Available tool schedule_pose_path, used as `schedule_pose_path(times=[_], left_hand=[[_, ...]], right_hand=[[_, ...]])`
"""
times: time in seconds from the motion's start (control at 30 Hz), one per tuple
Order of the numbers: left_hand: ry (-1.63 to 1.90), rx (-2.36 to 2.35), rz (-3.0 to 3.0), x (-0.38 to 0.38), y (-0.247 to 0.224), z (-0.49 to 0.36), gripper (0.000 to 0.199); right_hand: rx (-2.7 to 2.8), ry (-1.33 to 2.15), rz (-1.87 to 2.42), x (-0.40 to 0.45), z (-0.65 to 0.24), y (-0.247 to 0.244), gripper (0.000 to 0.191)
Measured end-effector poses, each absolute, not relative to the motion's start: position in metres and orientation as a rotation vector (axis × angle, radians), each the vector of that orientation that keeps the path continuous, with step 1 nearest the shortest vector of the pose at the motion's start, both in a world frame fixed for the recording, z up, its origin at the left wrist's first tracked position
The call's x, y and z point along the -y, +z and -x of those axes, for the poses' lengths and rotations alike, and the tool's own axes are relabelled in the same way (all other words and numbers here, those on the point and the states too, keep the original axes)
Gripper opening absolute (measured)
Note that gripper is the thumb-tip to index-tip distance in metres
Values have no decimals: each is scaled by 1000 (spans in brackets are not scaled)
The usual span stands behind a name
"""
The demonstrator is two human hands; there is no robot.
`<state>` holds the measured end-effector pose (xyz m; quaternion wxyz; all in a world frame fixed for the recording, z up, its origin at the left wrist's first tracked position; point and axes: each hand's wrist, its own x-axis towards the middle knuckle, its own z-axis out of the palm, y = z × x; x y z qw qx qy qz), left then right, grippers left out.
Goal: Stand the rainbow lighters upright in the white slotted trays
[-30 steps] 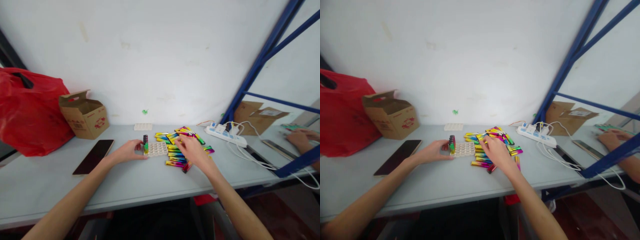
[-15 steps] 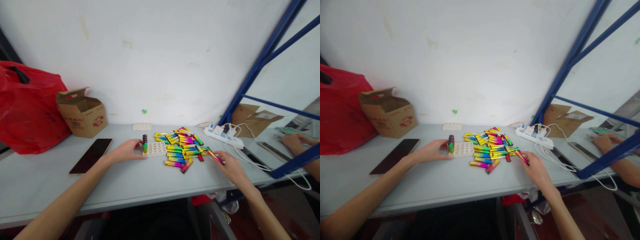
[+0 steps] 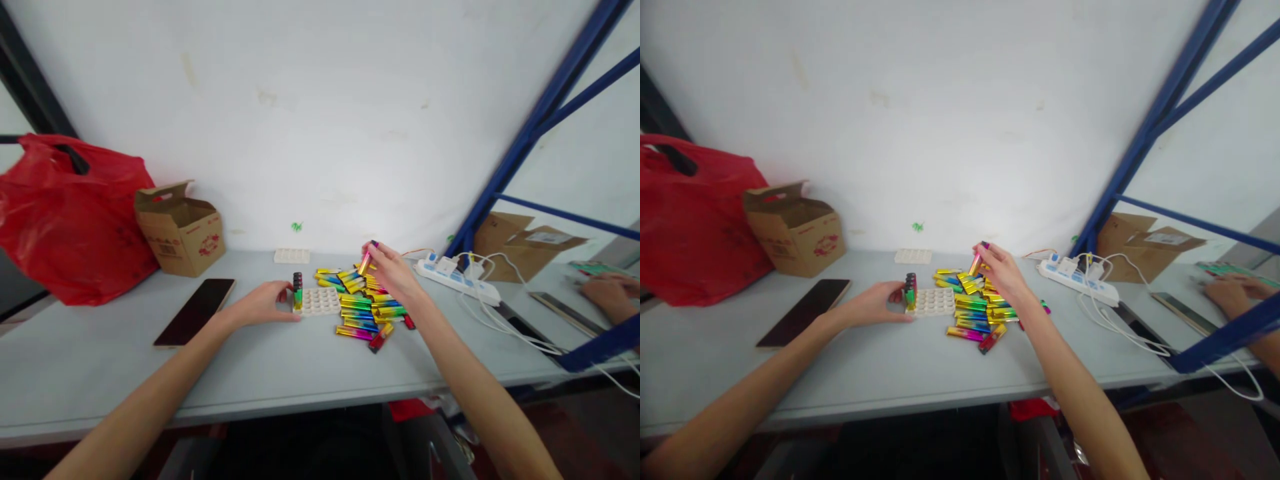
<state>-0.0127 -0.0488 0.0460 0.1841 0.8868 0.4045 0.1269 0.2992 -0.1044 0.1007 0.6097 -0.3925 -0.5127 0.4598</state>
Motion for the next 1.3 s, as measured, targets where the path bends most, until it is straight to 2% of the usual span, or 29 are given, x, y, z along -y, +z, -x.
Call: schedule_pose_path(times=[0.17, 0.43, 0.7, 1.0, 1.3], left_hand=[[403, -1117, -2508, 49, 43, 14, 67], [383, -1082, -2539, 48, 44, 13, 68], [376, -1089, -2532, 47, 43, 13, 70], [401, -1099, -2501, 48, 43, 13, 70], [405, -1099, -2521, 47, 41, 14, 70]], right_hand=[[1408, 1193, 920, 77, -243, 85, 43], [1657, 629, 1232, 78, -209, 43, 54], [1743, 470, 1248, 89, -207, 39, 38], [1794, 402, 1260, 90, -209, 38, 45], [1774, 398, 1262, 93, -214, 41, 33]])
